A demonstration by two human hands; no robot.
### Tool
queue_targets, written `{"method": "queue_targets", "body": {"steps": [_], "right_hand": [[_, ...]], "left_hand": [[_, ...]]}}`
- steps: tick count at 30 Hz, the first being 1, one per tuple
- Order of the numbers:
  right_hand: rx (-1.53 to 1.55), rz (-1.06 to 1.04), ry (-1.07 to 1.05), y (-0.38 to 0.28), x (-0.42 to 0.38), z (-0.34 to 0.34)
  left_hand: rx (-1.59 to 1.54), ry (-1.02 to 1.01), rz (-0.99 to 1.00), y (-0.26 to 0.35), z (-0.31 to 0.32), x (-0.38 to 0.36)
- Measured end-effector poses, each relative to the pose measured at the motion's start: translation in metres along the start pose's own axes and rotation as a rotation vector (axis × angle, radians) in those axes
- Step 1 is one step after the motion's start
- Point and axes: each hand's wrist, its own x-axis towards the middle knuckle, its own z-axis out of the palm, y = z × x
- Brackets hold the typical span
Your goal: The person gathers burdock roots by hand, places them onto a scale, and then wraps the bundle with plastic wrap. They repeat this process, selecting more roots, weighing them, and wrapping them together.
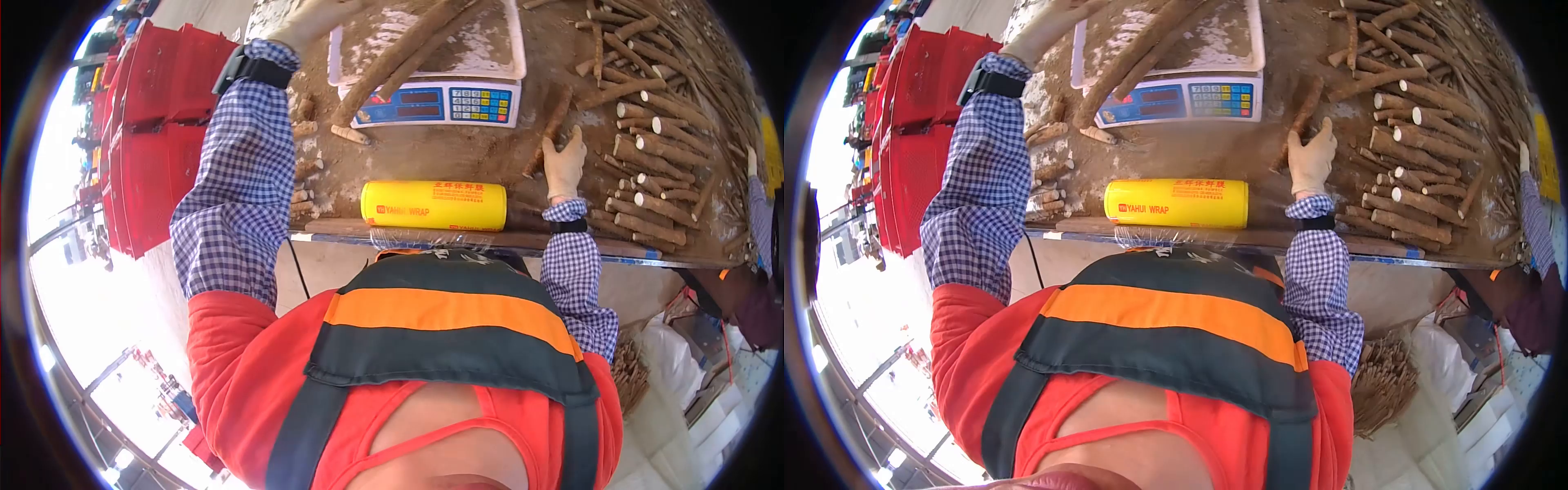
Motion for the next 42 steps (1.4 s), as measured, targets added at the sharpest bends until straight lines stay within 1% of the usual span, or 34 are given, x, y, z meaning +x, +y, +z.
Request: {"method": "queue_targets", "body": {"steps": [1, 3, 5, 6, 8, 9, 11, 12, 13, 15, 16, 17, 18, 19, 21, 22, 23, 24, 25, 27, 28, 29, 30, 31, 32, 33, 34, 35, 37, 38, 39, 41, 42], "right_hand": [[0.014, -0.030, 0.032, 0.001, -0.001, 0.001], [0.013, -0.055, 0.053, -0.004, -0.006, 0.001], [0.030, -0.110, 0.081, -0.009, -0.012, -0.001], [0.022, -0.113, 0.094, -0.014, -0.016, -0.004], [0.052, -0.172, 0.091, -0.029, -0.028, -0.007], [0.040, -0.170, 0.105, -0.034, -0.033, -0.008], [0.128, -0.197, 0.120, -0.043, -0.045, -0.007], [0.068, -0.274, 0.159, -0.050, -0.051, -0.009], [0.284, -0.185, 0.076, -0.055, -0.056, -0.011], [0.307, -0.268, 0.032, -0.073, -0.062, -0.024], [0.308, -0.256, 0.034, -0.087, -0.064, -0.030], [0.526, -0.204, -0.059, -0.104, -0.064, -0.038], [0.745, -0.161, -0.155, -0.123, -0.061, -0.046], [0.752, -0.175, -0.161, -0.143, -0.056, -0.054], [1.084, -0.265, -0.378, -0.179, -0.054, -0.070], [1.090, -0.287, -0.402, -0.190, -0.056, -0.077], [1.143, -0.253, -0.634, -0.200, -0.061, -0.083], [1.181, -0.217, -0.869, -0.205, -0.066, -0.086], [1.179, -0.240, -0.896, -0.200, -0.071, -0.085], [0.751, -0.296, -0.892, -0.169, -0.081, -0.083], [0.628, -0.338, -0.868, -0.160, -0.088, -0.087], [0.626, -0.350, -0.883, -0.147, -0.097, -0.094], [0.553, -0.287, -0.901, -0.131, -0.106, -0.104], [0.481, -0.233, -0.910, -0.117, -0.112, -0.113], [0.486, -0.252, -0.913, -0.104, -0.118, -0.121], [0.372, -0.319, -0.794, -0.088, -0.124, -0.126], [0.256, -0.372, -0.669, -0.075, -0.127, -0.130], [0.258, -0.369, -0.667, -0.064, -0.128, -0.133], [0.068, -0.416, -0.548, -0.046, -0.135, -0.138], [0.059, -0.424, -0.497, -0.041, -0.140, -0.137], [0.053, -0.427, -0.493, -0.042, -0.141, -0.139], [-0.095, -0.442, -0.431, -0.047, -0.147, -0.139], [-0.094, -0.441, -0.424, -0.053, -0.147, -0.135]], "left_hand": [[-0.002, 0.009, -0.006, 0.004, 0.007, -0.001], [-0.072, -0.164, -0.034, 0.029, 0.021, -0.006], [-0.259, -0.213, 0.070, 0.087, 0.025, -0.028], [-0.267, -0.210, 0.083, 0.080, 0.042, -0.017], [0.258, -0.132, 0.106, 0.047, 0.089, 0.012], [0.247, -0.130, 0.122, 0.045, 0.102, 0.020], [0.372, -0.165, -0.032, 0.048, 0.120, 0.031], [0.394, -0.124, 0.005, 0.059, 0.115, 0.027], [0.386, -0.130, 0.020, 0.069, 0.107, 0.024], [0.187, -0.169, -0.037, 0.088, 0.077, 0.014], [-0.243, -0.303, -0.101, 0.081, 0.069, 0.014], [-0.585, -0.137, -0.043, 0.093, 0.065, -0.003], [-0.705, -0.127, -0.118, 0.118, 0.047, -0.026], [-0.823, -0.105, -0.186, 0.138, 0.031, -0.044], [-0.891, -0.195, -0.032, 0.139, 0.027, -0.068], [-0.928, -0.189, 0.038, 0.138, 0.037, -0.090], [-0.962, -0.181, 0.109, 0.139, 0.056, -0.115], [-1.218, -0.128, 0.087, 0.150, 0.078, -0.139], [-1.474, -0.074, 0.073, 0.160, 0.098, -0.159], [-1.433, -0.027, 0.107, 0.161, 0.126, -0.191], [-1.260, 0.069, 0.245, 0.150, 0.150, -0.194], [-0.680, 0.043, 0.417, 0.122, 0.167, -0.189], [-0.469, 0.150, 0.296, 0.096, 0.185, -0.216], [-0.251, 0.255, 0.180, 0.073, 0.190, -0.244], [-0.045, 0.267, -0.038, 0.064, 0.180, -0.275], [0.160, 0.270, -0.251, 0.058, 0.171, -0.307], [0.313, 0.140, -0.398, 0.047, 0.168, -0.332], [0.460, 0.001, -0.549, 0.041, 0.173, -0.350], [0.513, -0.060, -0.589, 0.034, 0.186, -0.355], [0.567, -0.104, -0.622, 0.031, 0.187, -0.348], [0.556, -0.196, -0.652, 0.041, 0.183, -0.336], [0.538, -0.210, -0.602, 0.037, 0.195, -0.322], [0.540, -0.207, -0.596, 0.032, 0.210, -0.321]]}}
